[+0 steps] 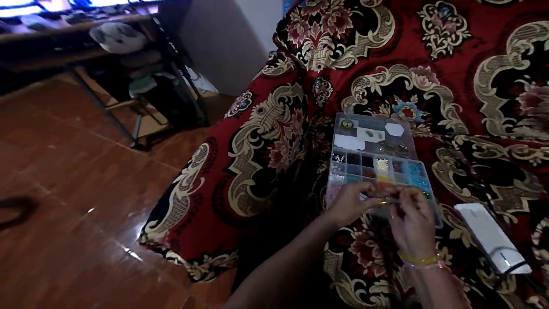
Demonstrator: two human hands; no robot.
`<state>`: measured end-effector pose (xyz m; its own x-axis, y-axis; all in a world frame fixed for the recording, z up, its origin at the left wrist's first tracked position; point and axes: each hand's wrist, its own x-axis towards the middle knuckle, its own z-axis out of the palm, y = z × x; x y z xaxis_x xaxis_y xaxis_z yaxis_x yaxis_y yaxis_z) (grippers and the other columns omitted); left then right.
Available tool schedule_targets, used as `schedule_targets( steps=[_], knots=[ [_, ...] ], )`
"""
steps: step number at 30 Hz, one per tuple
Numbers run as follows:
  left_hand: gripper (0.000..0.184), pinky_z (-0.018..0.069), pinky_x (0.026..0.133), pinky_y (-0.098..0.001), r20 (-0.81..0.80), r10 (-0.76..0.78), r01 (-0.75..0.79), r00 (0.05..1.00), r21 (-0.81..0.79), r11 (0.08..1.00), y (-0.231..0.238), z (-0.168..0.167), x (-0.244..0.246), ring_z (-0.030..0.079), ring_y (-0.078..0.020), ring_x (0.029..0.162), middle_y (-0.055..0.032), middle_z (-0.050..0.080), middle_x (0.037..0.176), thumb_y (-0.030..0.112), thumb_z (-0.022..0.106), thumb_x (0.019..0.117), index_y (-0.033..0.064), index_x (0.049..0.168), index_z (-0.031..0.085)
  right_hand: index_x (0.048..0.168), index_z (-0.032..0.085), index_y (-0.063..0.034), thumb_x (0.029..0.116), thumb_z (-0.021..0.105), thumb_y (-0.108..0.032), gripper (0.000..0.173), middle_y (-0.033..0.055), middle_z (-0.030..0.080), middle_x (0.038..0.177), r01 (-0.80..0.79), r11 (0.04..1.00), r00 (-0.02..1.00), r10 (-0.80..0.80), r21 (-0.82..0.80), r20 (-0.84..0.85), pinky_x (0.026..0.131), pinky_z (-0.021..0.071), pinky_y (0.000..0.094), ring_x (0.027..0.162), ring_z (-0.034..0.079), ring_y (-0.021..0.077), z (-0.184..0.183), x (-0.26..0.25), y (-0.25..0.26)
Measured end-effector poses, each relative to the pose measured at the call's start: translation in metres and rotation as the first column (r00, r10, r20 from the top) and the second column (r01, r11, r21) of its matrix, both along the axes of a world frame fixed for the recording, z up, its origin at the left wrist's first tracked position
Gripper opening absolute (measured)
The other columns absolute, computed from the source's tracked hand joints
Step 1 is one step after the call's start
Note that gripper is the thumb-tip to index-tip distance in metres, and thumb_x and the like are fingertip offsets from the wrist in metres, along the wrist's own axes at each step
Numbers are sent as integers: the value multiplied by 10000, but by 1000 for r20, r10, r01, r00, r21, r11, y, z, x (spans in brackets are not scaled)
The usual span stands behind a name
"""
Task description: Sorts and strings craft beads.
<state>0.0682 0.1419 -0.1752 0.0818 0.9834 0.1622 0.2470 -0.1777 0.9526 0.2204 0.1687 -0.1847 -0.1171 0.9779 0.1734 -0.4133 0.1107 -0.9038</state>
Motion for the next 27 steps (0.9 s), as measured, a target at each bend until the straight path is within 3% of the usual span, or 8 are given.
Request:
schedule_targets(
  steps=[2,4,7,11,15,22,25,27],
  knots=[
    [152,415,1107,-418,-123,57,-50,991,63,997,1,4,-7,677,-187,1026,-118,739,1006,90,694,944,-34,1023,736,932,670,-210,1077,398,-95,328,-67,728,833,-79,995,978,66,-61,-198,627,571,160,708,680,15,4,4,3],
    [136,300,1195,-528,-257,154,-116,954,155,981,1,11,-17,700,-203,1046,-97,756,996,95,695,942,2,1014,763,920,679,-198,1083,417,-107,322,-83,672,744,-126,988,942,91,-87,-323,591,529,128,631,622,-13,2,8,9],
    [114,337,1145,-600,-335,384,-264,860,352,898,4,16,-42,720,-225,976,-88,760,961,88,700,925,27,987,773,968,644,-194,1087,388,-118,292,-114,603,706,-193,970,898,112,-150,-426,545,466,104,571,543,-37,-2,16,18],
    [67,500,1002,-478,-203,654,-538,729,422,730,6,20,-77,692,-168,892,-46,740,919,78,751,889,61,951,772,992,646,-141,1104,314,-134,350,-85,605,691,-298,905,777,45,-305,-627,535,480,104,557,559,-21,-5,25,29],
    [81,580,793,-272,39,718,-682,695,350,642,2,30,-102,695,-79,851,-62,744,977,42,704,932,13,1001,737,979,628,-126,1116,270,-165,385,-80,595,669,-306,882,719,-32,-358,-694,512,472,104,525,542,-21,-6,37,43],
    [102,549,651,-198,300,740,-799,602,237,553,-10,43,-122,640,-23,701,-10,713,896,59,650,979,6,1042,711,916,606,-121,1116,220,-228,447,-71,566,614,-185,877,641,-233,-443,-731,477,454,114,481,523,-7,-7,77,72],
    [92,594,706,-240,404,701,-806,588,217,551,-9,47,-128,688,-60,744,-7,734,896,16,640,966,-5,1027,705,922,597,-115,1117,242,-253,428,-72,541,591,-117,888,590,-298,-444,-751,464,436,123,471,512,-1,-6,95,82],
    [97,593,718,-243,426,647,-772,632,277,572,-7,45,-128,688,-62,762,-11,737,903,-11,640,951,-15,1015,712,924,572,-119,1116,244,-268,409,-71,527,593,-72,891,574,-330,-448,-749,464,434,118,470,507,0,-6,104,87]
  ],
)
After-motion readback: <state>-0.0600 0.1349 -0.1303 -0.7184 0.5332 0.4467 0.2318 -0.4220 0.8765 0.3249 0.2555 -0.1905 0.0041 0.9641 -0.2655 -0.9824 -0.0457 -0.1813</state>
